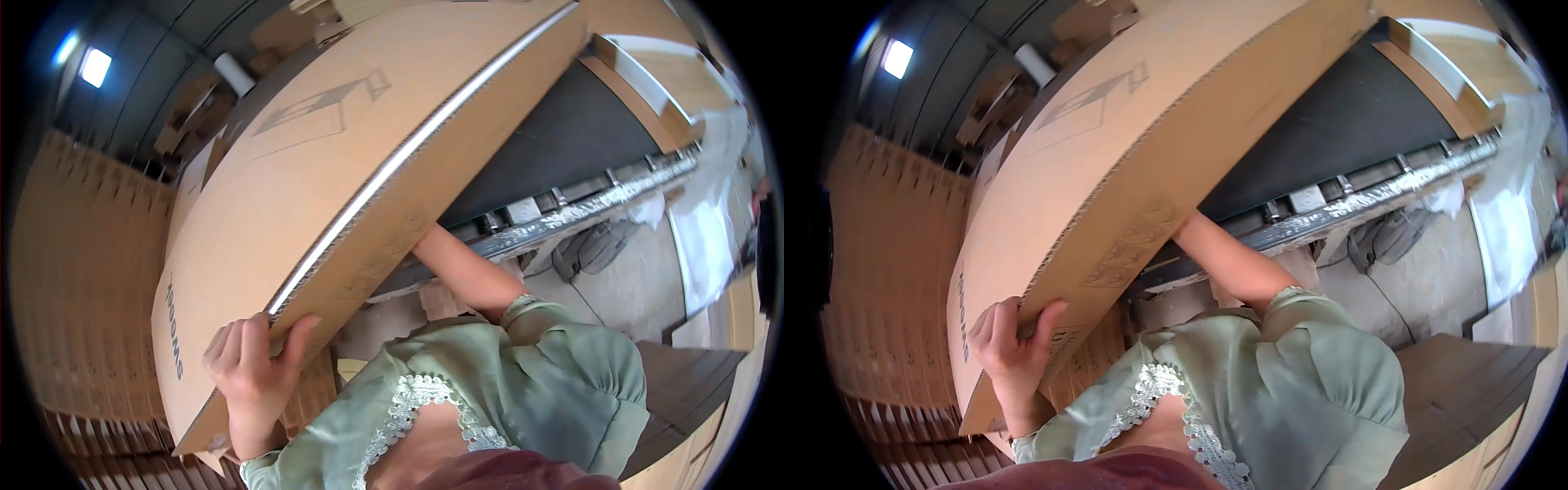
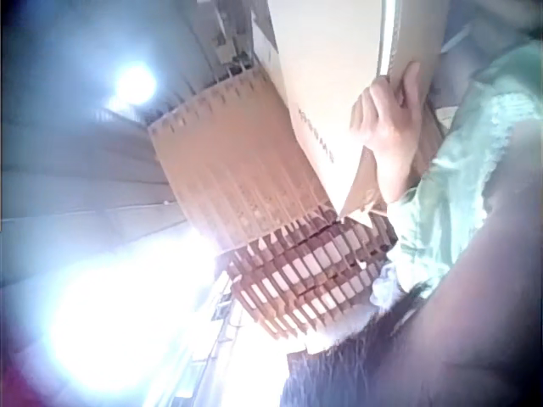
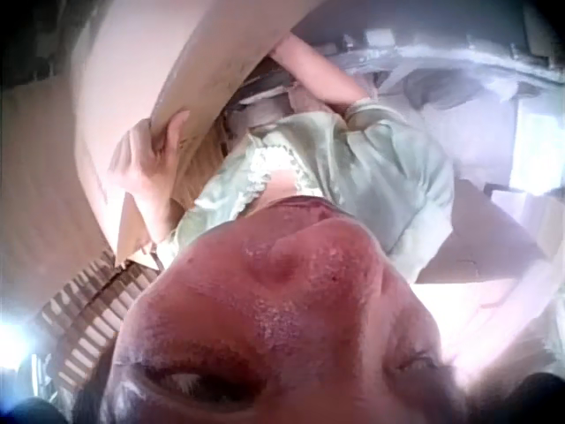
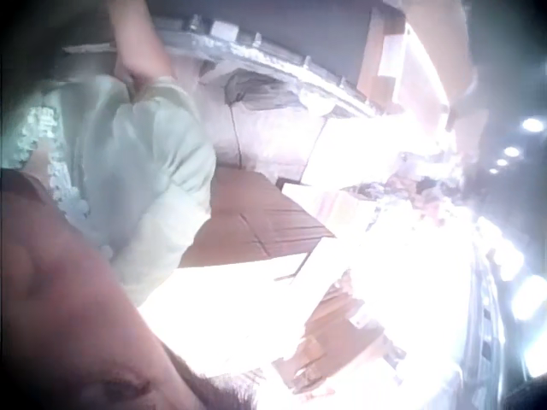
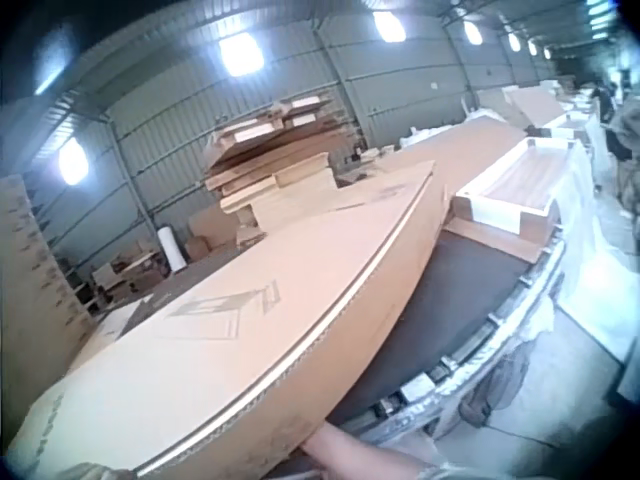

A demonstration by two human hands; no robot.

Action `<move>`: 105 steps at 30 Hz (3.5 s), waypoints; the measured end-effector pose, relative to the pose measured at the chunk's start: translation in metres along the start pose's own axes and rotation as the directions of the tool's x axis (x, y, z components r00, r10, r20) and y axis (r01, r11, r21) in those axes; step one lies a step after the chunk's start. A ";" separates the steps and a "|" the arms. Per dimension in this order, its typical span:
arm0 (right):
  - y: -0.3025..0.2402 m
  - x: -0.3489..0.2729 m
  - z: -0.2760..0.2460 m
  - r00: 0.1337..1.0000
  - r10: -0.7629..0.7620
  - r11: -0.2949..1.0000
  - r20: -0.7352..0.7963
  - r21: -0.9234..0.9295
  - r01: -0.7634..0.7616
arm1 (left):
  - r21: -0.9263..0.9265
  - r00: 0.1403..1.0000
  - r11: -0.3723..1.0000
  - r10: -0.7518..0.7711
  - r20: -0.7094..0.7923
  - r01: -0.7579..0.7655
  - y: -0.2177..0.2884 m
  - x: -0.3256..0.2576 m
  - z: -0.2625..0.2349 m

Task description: The person places wood-patterned furniture panels into a large shipping carton, layering them with protective foam sheets. The person moves panels from a nearby stack into the box and adjusts the padding between each layer.

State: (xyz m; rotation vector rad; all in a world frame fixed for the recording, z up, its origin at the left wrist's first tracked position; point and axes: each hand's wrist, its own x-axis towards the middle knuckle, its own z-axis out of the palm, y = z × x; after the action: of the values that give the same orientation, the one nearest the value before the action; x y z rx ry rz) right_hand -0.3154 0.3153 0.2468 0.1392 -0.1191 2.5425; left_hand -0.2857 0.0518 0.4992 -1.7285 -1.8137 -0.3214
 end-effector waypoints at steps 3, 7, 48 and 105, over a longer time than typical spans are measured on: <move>-0.055 -0.030 -0.021 0.992 -0.121 0.993 -0.036 0.005 0.122 | -0.154 0.998 0.987 0.060 0.032 -0.054 0.016 0.023 0.028; -0.079 -0.056 -0.036 0.982 -0.182 0.983 -0.048 0.020 0.183 | -0.201 0.984 0.963 0.176 -0.025 -0.178 0.009 0.043 0.071; -0.302 -0.371 -0.037 0.005 -0.850 0.470 -0.527 -0.753 0.461 | -0.688 0.882 0.709 0.215 0.419 0.154 -0.024 0.020 0.326; -0.421 -0.302 -0.033 -0.051 -0.998 0.049 -0.037 -0.961 -0.273 | 0.143 0.853 0.964 -0.266 0.449 0.226 -0.035 0.421 0.716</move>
State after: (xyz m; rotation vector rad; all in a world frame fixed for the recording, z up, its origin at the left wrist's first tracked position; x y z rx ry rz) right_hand 0.1671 0.4997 0.1993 -1.5772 -0.7992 0.6709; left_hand -0.4891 0.7942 0.1851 -1.6055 -2.3661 0.0855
